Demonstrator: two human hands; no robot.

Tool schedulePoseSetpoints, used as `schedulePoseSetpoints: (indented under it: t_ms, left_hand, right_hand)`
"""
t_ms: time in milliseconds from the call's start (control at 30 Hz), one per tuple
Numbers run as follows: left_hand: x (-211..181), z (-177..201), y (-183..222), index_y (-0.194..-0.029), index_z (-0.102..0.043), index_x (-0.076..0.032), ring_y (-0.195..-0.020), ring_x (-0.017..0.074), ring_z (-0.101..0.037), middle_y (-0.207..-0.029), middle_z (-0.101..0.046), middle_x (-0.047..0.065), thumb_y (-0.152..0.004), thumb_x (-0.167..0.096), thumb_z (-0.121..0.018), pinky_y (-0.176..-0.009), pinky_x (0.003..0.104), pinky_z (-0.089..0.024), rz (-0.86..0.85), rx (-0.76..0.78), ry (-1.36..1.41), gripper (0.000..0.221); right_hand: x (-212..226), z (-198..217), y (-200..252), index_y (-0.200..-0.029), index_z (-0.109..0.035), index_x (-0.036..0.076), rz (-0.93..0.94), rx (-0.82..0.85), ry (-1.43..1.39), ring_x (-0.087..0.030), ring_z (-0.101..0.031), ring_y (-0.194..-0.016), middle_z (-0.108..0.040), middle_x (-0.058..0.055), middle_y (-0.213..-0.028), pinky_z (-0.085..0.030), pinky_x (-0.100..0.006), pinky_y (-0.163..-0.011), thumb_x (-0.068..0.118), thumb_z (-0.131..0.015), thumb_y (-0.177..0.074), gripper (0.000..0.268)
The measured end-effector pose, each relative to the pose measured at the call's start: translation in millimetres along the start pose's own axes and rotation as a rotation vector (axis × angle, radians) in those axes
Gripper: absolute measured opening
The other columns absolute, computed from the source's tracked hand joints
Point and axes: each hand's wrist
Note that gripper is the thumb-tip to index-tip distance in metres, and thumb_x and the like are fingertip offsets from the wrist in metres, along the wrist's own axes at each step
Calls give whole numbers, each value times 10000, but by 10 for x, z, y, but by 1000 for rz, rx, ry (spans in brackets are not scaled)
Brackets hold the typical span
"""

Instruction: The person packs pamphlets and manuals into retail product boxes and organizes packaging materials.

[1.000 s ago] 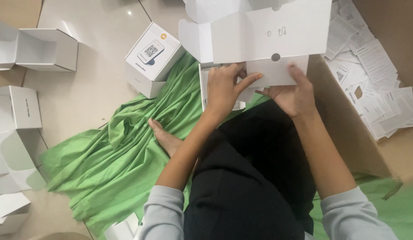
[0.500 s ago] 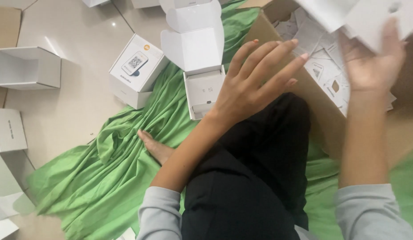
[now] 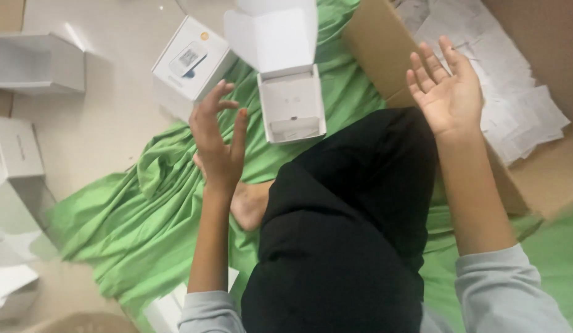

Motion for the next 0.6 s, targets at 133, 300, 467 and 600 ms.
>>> schedulePoseSetpoints:
  t_ms: [133,300,467,600]
  left_hand:
    - [342,671,790,-1497,-484,-40,-1035,181,-689,-1326,-684,71,-1086,-124,-664,-1066,407,-407,321,-112,-143,457]
    - [426,1501,1927,-1496,-502,-66,-1016,211,-680,-1296,-690,89,-1093,-168,-654,-1011,382,-484,738,-329,-321,443]
    - [385,1739,3287,-1443,-538,-102,-1129,330,-613,-1298,-624,168,-986,-482,-694,-910,535,-473,1203,-67,-587,615]
    - [148,1551,3814,-1360,-606,-221,-1276,384,-524,-1335,-602,161,-729,-741,-750,-1027,613,-362,1432,539,-457,830]
  right_hand:
    - [-597,-453,-9,-1480,-491,88,-36,119,326,-221,-629,-1234,-641,-100,-1310,-522,-400,-1099,190,-562,-1050,448]
    - [-1134,-914,112,-1537,-454,34,-177,403,616,-236,-621,-1276,-633,-117,-1344,-523,-410,-1140,199,-515,-1114,458]
    - [-1825,-1390,256,-1570,-415,15,-403,725,748,-262,-597,-1329,-609,-128,-1409,-497,-429,-1176,220,-476,-1141,480]
    - [-2314,-1639,516,-1553,-389,17,-652,912,851,-268,-580,-1339,-598,-133,-1423,-465,-429,-1176,242,-453,-1122,490]
Point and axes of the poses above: each hand's wrist, its own y-axis away from the middle knuckle, its own z-axis out of the back of the hand, x = y × z
